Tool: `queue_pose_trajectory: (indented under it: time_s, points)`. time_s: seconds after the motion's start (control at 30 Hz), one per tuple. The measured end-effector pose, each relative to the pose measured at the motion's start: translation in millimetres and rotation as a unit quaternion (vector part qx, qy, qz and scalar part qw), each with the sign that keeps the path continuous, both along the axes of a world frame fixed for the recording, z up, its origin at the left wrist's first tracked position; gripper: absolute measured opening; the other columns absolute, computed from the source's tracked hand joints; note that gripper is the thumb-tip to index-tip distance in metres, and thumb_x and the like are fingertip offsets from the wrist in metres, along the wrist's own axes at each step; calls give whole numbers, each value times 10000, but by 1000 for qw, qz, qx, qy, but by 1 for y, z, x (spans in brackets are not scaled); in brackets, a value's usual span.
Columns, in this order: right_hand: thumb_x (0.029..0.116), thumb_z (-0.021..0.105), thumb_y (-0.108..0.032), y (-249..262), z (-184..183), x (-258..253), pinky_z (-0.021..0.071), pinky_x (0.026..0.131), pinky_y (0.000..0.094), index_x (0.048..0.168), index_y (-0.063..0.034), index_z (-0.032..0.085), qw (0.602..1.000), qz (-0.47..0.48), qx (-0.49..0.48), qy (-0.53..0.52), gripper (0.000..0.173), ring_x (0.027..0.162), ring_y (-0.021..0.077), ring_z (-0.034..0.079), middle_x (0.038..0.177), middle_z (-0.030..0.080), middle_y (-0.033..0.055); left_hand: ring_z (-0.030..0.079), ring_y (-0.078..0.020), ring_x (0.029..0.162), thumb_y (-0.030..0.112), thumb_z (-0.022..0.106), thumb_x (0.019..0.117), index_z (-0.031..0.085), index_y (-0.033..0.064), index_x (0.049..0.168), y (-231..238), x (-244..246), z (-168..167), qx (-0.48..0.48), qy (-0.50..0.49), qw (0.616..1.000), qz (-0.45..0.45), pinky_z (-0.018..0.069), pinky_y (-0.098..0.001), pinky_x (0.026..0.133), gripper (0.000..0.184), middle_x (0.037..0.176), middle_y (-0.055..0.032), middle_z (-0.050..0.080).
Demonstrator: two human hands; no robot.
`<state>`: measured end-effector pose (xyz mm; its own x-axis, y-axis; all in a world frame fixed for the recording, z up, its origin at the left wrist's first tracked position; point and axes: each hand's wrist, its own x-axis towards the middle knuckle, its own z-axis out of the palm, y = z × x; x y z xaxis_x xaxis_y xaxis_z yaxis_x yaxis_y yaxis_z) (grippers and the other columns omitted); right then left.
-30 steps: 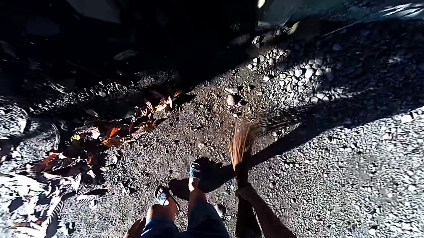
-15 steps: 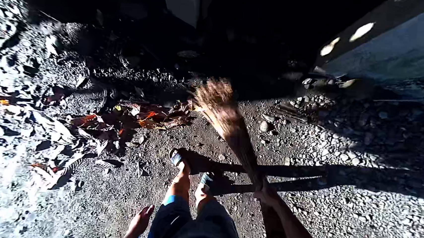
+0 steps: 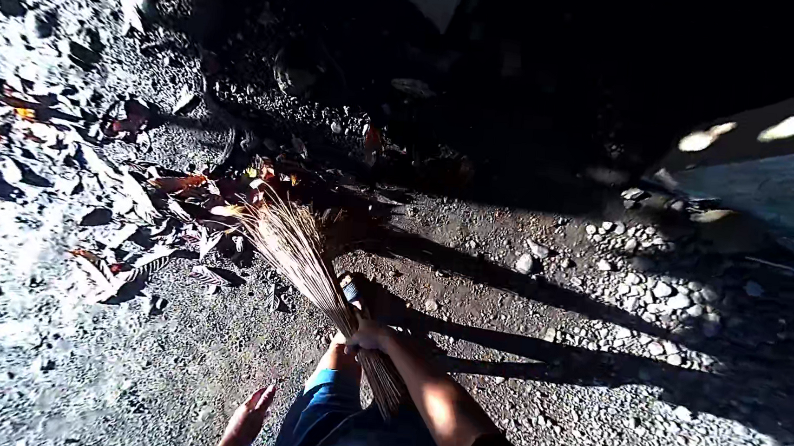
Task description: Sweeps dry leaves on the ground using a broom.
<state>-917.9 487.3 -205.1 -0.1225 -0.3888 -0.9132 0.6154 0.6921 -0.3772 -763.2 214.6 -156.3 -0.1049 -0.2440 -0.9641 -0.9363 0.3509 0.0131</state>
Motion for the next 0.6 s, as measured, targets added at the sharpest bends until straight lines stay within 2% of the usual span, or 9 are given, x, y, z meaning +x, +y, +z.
queue_pose_trajectory:
  time_s: [0.07, 0.13, 0.2, 0.27, 0.33, 0.4, 0.5, 0.53, 0.6]
  points:
    - [802, 841, -114, 29, 19, -11, 400, 1111, 600, 1654, -131, 113, 999, 26, -16, 24, 1122, 1395, 431, 447, 1595, 325, 288, 549, -429, 1316, 390, 412, 1117, 454, 15, 1510, 7, -14, 4, 10, 1, 999, 39, 426, -593, 1069, 544, 1446, -275, 548]
    - [788, 850, -86, 79, 44, -19, 413, 1091, 623, 1651, -127, 123, 996, 65, 29, 54, 1129, 1334, 454, 510, 1488, 468, 306, 549, -425, 1312, 395, 406, 1118, 449, 17, 1511, 10, -24, 0, 20, 6, 998, 56, 427, -594, 1062, 547, 1444, -273, 549]
    - [800, 835, -80, 143, 71, -17, 440, 1048, 645, 1661, -189, 71, 988, 73, 116, 66, 1157, 1252, 476, 572, 1393, 554, 312, 544, -426, 1319, 394, 404, 1119, 445, 20, 1514, 13, -29, -4, 26, 7, 997, 66, 423, -592, 1067, 545, 1452, -271, 543]
    - [792, 825, -45, 208, 100, -8, 447, 1042, 644, 1663, -228, 45, 974, 31, 210, 80, 1184, 1239, 483, 582, 1387, 558, 317, 550, -428, 1304, 405, 404, 1118, 448, 24, 1516, 18, -30, -6, 22, 4, 997, 75, 424, -594, 1054, 553, 1441, -274, 548]
    - [770, 832, -4, 268, 113, 3, 435, 1082, 622, 1660, -194, 67, 955, -48, 277, 97, 1189, 1309, 469, 536, 1463, 494, 313, 568, -426, 1286, 411, 403, 1117, 461, 18, 1503, 24, -27, -6, 19, -1, 997, 74, 437, -588, 1046, 554, 1422, -275, 566]
    - [779, 822, 12, 310, 110, 1, 428, 1085, 617, 1656, -158, 63, 927, -126, 343, 86, 1172, 1340, 463, 507, 1498, 454, 310, 569, -433, 1285, 413, 394, 1119, 465, 4, 1494, 27, -24, -7, 19, 0, 998, 67, 443, -591, 1040, 559, 1415, -288, 566]
    - [809, 782, 0, 326, 72, -39, 446, 1062, 597, 1640, -74, 76, 894, -190, 398, 73, 1093, 1315, 466, 518, 1470, 461, 334, 561, -443, 1292, 422, 389, 1118, 470, -18, 1486, 42, -23, -3, -2, 10, 996, 89, 433, -601, 1047, 579, 1410, -303, 564]
    - [815, 777, -6, 320, 53, -60, 434, 1079, 580, 1625, -28, 102, 895, -205, 389, 71, 1055, 1331, 455, 503, 1477, 448, 339, 553, -446, 1299, 418, 379, 1121, 463, -25, 1488, 50, -26, -2, -6, 14, 995, 99, 428, -603, 1054, 581, 1419, -306, 554]
    - [836, 761, -3, 289, 17, -99, 408, 1112, 549, 1604, 29, 117, 922, -198, 327, 59, 1003, 1353, 432, 481, 1492, 427, 340, 567, -446, 1283, 415, 349, 1127, 472, -32, 1476, 69, -31, 1, -15, 13, 996, 93, 437, -604, 1047, 580, 1414, -304, 558]
